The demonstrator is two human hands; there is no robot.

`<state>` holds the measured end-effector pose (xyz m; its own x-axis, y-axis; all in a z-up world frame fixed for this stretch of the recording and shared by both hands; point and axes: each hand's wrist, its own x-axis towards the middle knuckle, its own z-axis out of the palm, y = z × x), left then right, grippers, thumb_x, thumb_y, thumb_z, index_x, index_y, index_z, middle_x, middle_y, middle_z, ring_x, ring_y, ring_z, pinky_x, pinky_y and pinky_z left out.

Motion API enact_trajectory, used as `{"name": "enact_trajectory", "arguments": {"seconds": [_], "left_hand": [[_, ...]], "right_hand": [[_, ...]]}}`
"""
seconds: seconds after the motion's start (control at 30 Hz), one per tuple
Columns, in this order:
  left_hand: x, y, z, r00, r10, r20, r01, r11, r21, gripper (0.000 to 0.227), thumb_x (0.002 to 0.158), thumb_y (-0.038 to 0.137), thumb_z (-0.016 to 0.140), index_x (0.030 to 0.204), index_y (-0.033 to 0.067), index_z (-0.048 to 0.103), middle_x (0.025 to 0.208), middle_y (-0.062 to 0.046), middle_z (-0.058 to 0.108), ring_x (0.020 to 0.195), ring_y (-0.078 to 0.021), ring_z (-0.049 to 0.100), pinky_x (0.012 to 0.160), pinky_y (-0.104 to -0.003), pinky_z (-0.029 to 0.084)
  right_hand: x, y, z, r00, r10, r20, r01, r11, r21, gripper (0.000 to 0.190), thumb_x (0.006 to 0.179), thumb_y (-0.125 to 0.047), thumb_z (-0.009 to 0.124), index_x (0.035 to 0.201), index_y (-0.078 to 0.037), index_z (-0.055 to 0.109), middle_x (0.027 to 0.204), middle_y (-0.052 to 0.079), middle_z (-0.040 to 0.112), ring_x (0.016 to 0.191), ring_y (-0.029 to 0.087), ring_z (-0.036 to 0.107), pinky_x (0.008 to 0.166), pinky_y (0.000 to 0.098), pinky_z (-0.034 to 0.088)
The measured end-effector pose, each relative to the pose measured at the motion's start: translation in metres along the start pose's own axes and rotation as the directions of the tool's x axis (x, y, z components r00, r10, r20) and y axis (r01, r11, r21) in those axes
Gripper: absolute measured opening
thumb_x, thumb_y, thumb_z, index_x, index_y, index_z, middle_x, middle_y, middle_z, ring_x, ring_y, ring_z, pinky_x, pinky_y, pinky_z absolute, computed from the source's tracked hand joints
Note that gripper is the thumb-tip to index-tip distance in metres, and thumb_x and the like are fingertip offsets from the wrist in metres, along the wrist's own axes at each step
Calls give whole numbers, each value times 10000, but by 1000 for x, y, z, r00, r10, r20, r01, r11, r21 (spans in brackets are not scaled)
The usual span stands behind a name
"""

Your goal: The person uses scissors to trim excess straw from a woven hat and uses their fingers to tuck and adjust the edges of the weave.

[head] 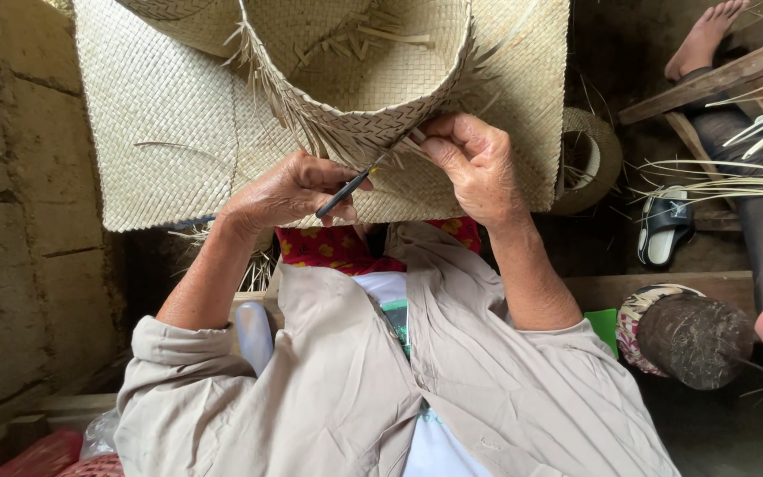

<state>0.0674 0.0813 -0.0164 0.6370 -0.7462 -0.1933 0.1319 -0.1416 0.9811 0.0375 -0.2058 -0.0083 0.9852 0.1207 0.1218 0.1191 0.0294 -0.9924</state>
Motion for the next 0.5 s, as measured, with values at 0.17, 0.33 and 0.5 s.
{"name": "enact_trajectory", "arguments": {"seconds": [0.17, 0.33, 0.5], "left_hand": [[-1, 19, -2, 999, -11, 50, 15, 996, -87, 418, 767, 113, 875, 1113, -77, 737, 710, -132, 752, 538, -153, 701, 531, -272, 607], [-1, 19, -7, 998, -33, 49, 37, 996, -83, 442, 767, 102, 863, 1137, -93, 720, 712, -158, 750, 538, -183, 710, 531, -290, 616], [-1, 27, -10, 999, -37, 34, 39, 998, -41, 474, 762, 103, 866, 1166, -89, 712, 721, -160, 746, 560, -187, 711, 535, -290, 621]], "right_hand": [[3, -12, 1, 999, -21, 46, 20, 1000, 11, 44, 1029, -15, 664, 1051, -12, 702, 775, 56, 643, 796, 62, 554, 782, 245, 530], [6, -7, 0, 998, -14, 53, 12, 999, 35, 52, 1023, -11, 670, 1059, -19, 708, 814, 63, 691, 805, 54, 570, 795, 248, 532], [7, -5, 2, 999, -2, 50, 1, 999, 35, 46, 1026, -27, 677, 1054, -25, 714, 803, 52, 686, 789, 55, 561, 793, 233, 515]]}}
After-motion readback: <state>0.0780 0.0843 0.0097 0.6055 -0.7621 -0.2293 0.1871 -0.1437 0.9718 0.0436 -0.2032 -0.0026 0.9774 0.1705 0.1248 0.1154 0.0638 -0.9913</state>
